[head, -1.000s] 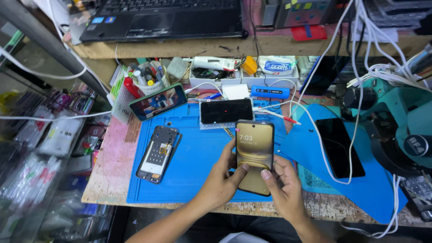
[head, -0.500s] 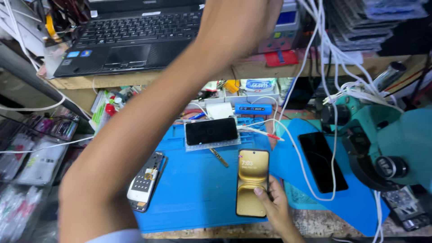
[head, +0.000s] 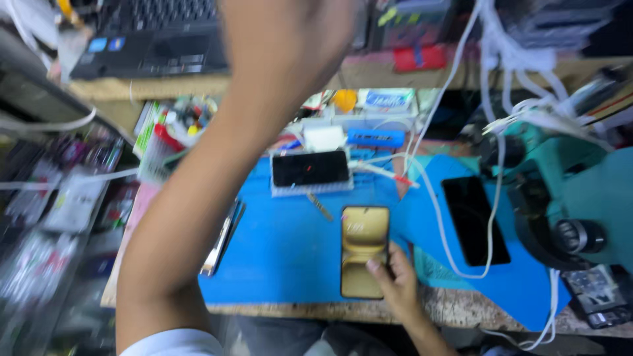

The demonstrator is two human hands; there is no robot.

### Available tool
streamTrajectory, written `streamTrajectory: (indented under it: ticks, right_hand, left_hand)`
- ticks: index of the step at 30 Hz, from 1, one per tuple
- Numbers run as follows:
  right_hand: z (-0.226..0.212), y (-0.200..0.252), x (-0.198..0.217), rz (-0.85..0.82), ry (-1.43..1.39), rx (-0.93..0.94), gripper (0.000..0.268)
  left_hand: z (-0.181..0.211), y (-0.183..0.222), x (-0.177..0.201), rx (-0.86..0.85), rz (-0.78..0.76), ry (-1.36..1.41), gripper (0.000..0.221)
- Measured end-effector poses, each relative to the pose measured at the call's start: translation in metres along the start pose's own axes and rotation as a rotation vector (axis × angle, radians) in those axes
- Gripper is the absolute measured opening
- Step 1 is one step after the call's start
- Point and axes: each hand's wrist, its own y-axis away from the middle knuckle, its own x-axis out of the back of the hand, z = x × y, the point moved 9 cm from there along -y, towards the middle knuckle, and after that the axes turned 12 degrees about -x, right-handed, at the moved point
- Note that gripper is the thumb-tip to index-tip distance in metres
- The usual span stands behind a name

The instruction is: The person repairs a mobile phone by removing the internal components, including the battery, using a thin tool and then placing the motherboard into a new phone chassis before securing it.

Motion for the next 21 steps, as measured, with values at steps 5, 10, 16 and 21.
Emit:
streamTrajectory:
  ticks: [5, 10, 16, 21]
  right_hand:
    - [-0.025, 0.011, -0.008, -0.025, -0.304, -0.047, 0.047]
    - [-0.068, 0.016, -0.061, -0.178, -0.383, -0.056, 0.055]
    - [-0.047, 0.007, -0.096, -0.219, -0.361, -0.118, 0.045]
    - [-0.027, 0.004, -0.102, -0.192, -0.321, -0.134, 0.045]
  left_hand:
    - [0.038, 0.182, 0.094, 0.849, 0.158, 0.661, 0.012]
    - [0.064, 0.339, 0.064, 1.242, 0.192, 0.817, 0.016]
    - [0.151, 0.362, 0.019, 1.643, 0.493, 1.772, 0.073]
    - [0.154, 0.341, 0.026, 1.3, 0.335, 1.718, 0.087]
